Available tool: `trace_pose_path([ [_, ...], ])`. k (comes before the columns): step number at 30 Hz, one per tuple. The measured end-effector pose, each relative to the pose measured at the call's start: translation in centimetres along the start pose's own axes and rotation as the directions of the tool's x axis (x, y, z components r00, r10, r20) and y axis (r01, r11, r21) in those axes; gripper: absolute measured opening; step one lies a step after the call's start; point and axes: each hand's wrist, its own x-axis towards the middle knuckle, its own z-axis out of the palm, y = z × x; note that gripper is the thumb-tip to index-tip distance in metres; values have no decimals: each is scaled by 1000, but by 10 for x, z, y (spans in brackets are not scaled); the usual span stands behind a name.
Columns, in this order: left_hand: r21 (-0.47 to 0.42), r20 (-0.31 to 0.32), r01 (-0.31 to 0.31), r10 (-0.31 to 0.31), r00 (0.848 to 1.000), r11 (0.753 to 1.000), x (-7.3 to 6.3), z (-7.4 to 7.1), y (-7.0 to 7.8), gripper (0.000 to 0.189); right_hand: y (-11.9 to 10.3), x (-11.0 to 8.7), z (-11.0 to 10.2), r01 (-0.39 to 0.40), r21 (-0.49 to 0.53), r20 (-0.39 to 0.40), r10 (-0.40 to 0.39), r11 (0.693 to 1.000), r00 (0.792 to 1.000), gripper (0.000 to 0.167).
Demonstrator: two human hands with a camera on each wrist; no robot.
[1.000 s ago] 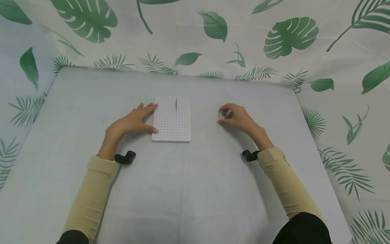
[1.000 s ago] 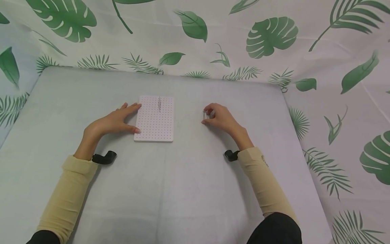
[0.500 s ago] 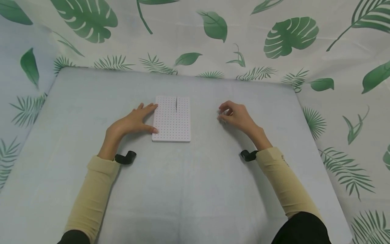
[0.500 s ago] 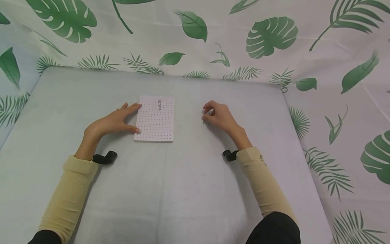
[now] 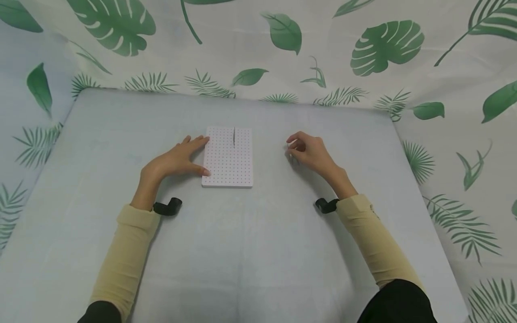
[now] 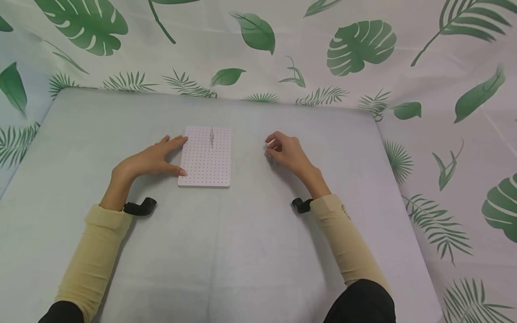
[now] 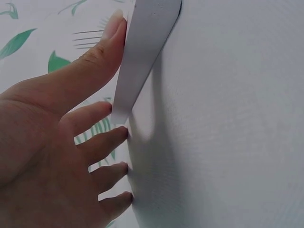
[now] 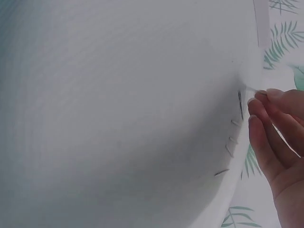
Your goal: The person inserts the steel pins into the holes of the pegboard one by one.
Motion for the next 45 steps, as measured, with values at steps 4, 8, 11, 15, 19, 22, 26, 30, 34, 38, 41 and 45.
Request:
trace_pose_path([
  [4, -5, 6, 4, -4, 1000, 1000, 0, -2, 1, 103, -3, 2, 0, 13, 12, -11, -13, 1000, 1000, 25],
  [8, -11, 9, 6, -6, 1000, 1000, 1, -2, 0, 104, -7, 4, -1, 10, 34, -5, -10, 999, 1000, 26],
  [11, -9, 11, 8, -8, 1000, 1000, 2, -2, -1, 104, -10, 4, 0, 2, 57, 5, -2, 998, 1000, 26],
  [15, -8, 10, -1, 1, 1000, 1000, 2, -2, -2, 104, -12, 6, 2, 1, 74, -2, -1, 997, 1000, 21],
  [19, -5, 7, -13, 13, 1000, 1000, 3, -2, -2, 104, -15, 7, 3, 4, 96, -10, -3, 995, 1000, 17],
  [22, -4, 8, -20, 20, 1000, 1000, 1, -2, -1, 104, -18, 9, 3, 11, 110, -13, -9, 994, 1000, 16],
  [26, -10, 7, -15, 15, 1000, 1000, 0, -2, 1, 104, -24, 12, 5, 9, 131, -7, -8, 991, 1000, 16],
  [30, -12, 6, -2, 2, 1000, 1000, 0, -3, 2, 104, -29, 16, 6, 1, 137, 0, -1, 991, 1000, 16],
  [34, -24, 2, 8, -8, 1000, 1000, 0, -3, 2, 104, -34, 19, 8, 12, 144, -5, -11, 989, 1000, 15],
  [38, -37, 3, 16, -15, 1000, 999, 1, -3, 0, 104, -39, 21, 10, 13, 189, 3, -14, 982, 1000, 17],
  [41, -43, 5, 16, -16, 1000, 999, 1, -2, -1, 105, -44, 23, 12, 21, 208, 8, -23, 978, 1000, 18],
  [45, -47, 2, 10, -9, 1000, 999, 2, -1, -1, 105, -48, 26, 14, 41, 212, 1, -42, 976, 999, 17],
])
